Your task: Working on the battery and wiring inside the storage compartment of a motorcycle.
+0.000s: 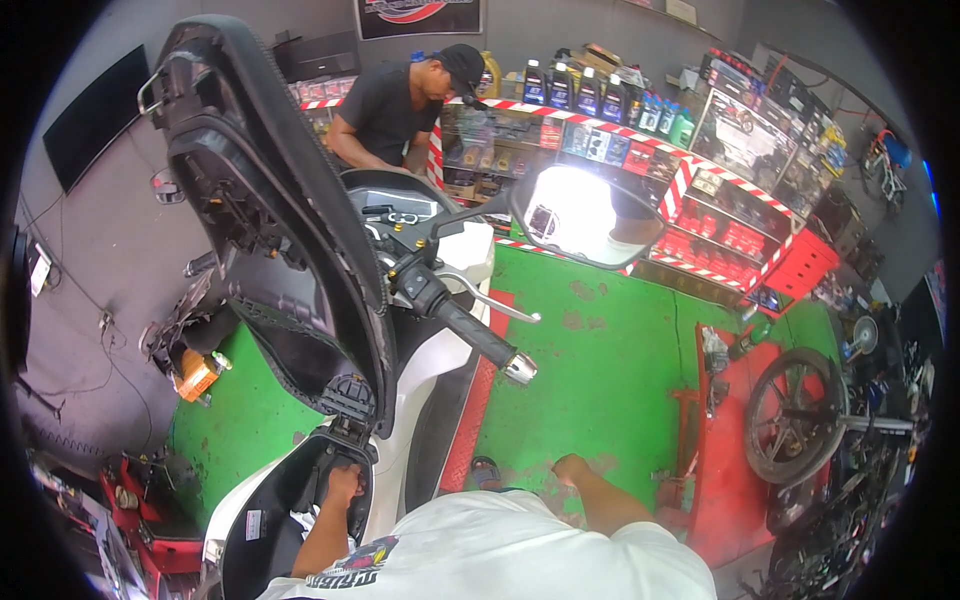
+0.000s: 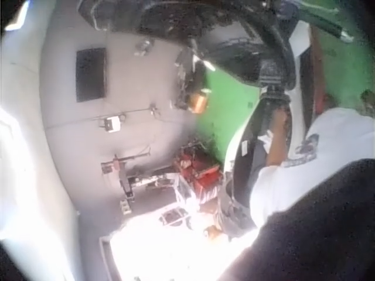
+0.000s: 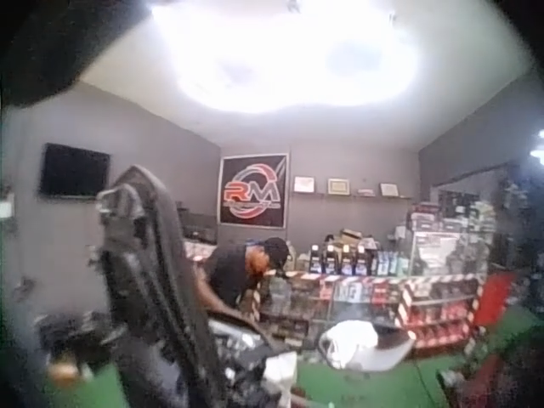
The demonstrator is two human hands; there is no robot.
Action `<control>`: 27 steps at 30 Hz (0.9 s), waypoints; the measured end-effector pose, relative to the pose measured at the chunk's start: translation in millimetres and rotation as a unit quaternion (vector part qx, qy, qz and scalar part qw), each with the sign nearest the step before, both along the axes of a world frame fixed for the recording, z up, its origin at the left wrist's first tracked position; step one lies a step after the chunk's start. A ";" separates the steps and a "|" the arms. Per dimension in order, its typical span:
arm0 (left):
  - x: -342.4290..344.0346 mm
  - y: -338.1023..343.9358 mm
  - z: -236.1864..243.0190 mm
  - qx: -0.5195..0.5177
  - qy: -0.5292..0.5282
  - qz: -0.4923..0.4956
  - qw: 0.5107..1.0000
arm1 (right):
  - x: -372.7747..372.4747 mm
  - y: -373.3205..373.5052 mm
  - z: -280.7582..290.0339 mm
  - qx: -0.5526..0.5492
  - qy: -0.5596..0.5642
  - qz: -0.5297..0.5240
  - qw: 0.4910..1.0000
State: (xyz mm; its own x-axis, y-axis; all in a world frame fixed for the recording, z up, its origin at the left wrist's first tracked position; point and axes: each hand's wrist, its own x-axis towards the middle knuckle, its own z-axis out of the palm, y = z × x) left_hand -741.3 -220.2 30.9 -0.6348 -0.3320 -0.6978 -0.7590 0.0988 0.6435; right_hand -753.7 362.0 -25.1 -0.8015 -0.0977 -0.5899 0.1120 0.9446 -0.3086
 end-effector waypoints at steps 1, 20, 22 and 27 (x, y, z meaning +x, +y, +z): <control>2.6 -4.7 -10.6 -0.002 -0.001 -0.006 1.000 | -0.2 -2.6 5.8 0.011 -0.005 0.013 1.000; 8.0 -7.4 -24.8 0.054 0.220 -0.047 0.973 | 11.1 0.5 14.9 0.038 -0.013 0.060 0.997; -6.1 2.5 -6.9 -0.309 0.126 -0.156 0.930 | 13.8 5.0 3.0 0.012 -0.027 -0.018 0.999; 8.9 -9.4 -30.6 0.124 0.040 0.198 0.971 | 20.2 6.6 -9.3 -0.018 -0.060 -0.096 0.993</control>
